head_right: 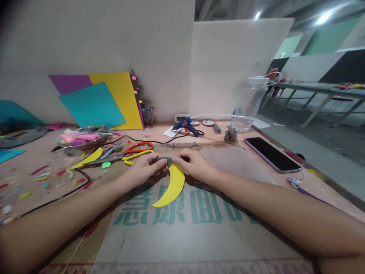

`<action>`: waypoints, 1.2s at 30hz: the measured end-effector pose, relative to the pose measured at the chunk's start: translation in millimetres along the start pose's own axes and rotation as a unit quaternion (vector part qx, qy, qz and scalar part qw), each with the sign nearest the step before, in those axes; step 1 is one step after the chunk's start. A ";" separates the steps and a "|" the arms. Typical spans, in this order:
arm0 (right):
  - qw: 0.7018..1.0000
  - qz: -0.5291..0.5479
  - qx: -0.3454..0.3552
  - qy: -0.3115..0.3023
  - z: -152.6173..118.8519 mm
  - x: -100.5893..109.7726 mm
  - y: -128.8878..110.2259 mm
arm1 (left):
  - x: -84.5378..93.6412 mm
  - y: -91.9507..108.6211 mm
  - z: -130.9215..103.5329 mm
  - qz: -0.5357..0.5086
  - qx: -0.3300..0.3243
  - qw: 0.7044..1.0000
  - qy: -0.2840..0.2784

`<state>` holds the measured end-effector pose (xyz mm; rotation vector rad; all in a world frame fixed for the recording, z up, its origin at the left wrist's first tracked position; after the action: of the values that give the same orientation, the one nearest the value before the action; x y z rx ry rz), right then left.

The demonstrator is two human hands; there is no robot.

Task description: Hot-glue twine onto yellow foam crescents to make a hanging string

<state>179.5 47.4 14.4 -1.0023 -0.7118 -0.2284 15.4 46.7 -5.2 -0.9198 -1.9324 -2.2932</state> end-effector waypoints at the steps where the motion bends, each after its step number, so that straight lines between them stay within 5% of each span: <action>1: 1.000 0.003 -0.002 -0.001 -0.1 -0.4 0.5 | -0.4 -0.6 0.8 -0.003 -0.002 1.000 0.000; 20: 1.000 -0.017 0.015 0.005 0.3 1.2 -4.7 | -2.1 5.8 -1.0 0.019 0.009 1.000 -0.018; 30: 1.000 0.005 -0.011 -0.020 -0.4 -1.6 -4.4 | 0.0 2.4 1.9 0.015 -0.012 1.000 0.015; 36: 0.998 -0.033 -0.039 -0.038 5.9 21.6 -9.9 | 0.0 -1.5 3.8 0.013 -0.016 0.999 0.031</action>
<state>188.4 50.0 37.1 -1.0679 -0.8116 -0.2793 16.4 50.5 -6.3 -0.8603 -1.8526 -2.3162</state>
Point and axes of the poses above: each hand's wrist, its own z-axis towards the middle knuckle, its own x-axis out of the back of the hand, y = z × x, the point moved 5 cm from there along z, towards the middle knuckle, and after that the axes turned 2 degrees about x, right-handed, at the moved point
